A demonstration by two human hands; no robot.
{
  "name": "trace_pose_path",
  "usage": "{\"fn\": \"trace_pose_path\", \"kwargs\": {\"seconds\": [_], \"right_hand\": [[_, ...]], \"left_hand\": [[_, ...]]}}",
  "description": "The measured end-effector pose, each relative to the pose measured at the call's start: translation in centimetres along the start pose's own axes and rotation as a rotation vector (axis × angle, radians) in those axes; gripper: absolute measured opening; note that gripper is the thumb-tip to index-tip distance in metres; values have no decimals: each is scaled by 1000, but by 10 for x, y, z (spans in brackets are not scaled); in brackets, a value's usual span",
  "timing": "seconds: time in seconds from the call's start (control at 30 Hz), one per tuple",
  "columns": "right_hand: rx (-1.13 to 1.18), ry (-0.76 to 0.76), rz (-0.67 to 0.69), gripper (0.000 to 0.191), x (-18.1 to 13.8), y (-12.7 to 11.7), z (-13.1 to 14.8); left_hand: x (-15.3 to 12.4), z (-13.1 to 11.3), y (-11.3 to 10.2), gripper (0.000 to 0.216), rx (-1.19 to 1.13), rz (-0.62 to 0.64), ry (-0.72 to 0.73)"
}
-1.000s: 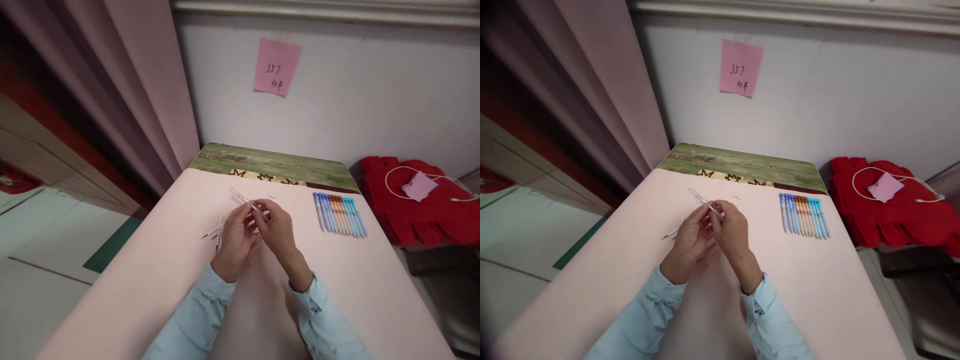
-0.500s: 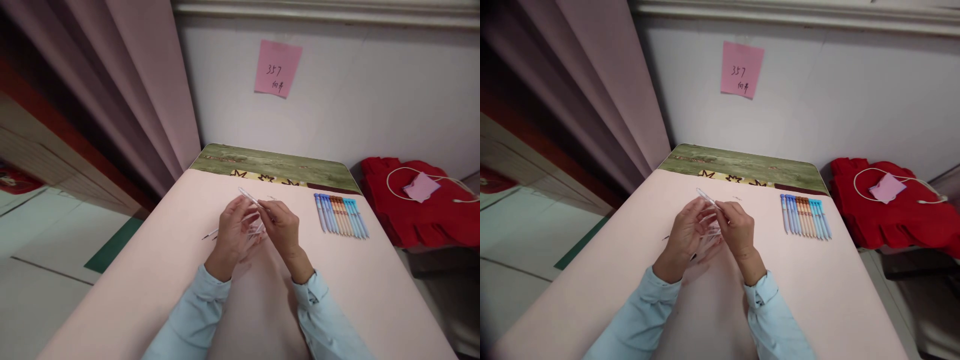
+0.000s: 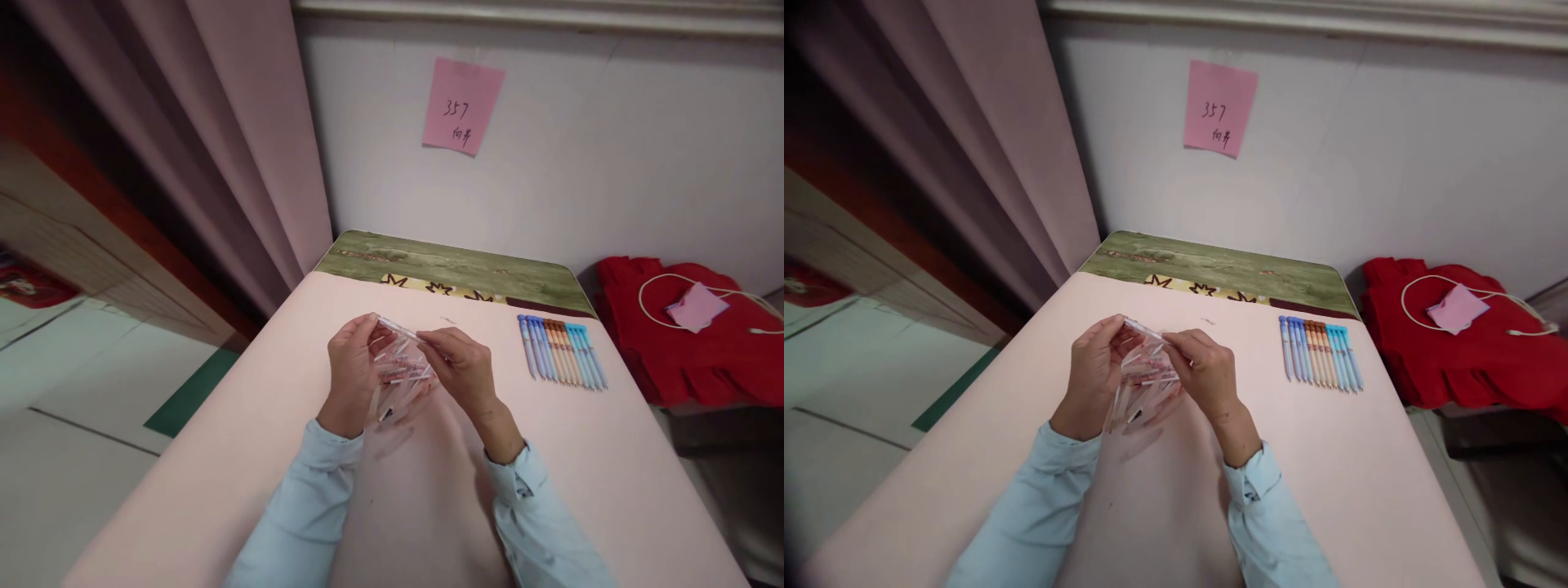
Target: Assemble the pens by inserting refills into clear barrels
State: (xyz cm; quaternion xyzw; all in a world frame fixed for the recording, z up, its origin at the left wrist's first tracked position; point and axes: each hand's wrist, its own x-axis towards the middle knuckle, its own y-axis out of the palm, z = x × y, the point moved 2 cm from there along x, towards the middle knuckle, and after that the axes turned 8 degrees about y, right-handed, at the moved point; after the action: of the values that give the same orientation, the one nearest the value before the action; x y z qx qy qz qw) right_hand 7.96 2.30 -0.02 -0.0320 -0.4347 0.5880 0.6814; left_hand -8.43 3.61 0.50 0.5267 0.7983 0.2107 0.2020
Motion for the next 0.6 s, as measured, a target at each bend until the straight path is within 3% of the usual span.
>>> {"fn": "trace_pose_path", "kwargs": {"seconds": [0.1, 0.4, 0.6], "right_hand": [[-17, -2, 2, 17, -1, 1, 2], [-60, 34, 24, 17, 1, -5, 2], [-32, 151, 104, 24, 4, -7, 5]], "left_hand": [[-2, 2, 2, 15, 1, -50, 26], [-10, 17, 11, 32, -66, 74, -113], [-11, 22, 9, 28, -88, -1, -152]]}}
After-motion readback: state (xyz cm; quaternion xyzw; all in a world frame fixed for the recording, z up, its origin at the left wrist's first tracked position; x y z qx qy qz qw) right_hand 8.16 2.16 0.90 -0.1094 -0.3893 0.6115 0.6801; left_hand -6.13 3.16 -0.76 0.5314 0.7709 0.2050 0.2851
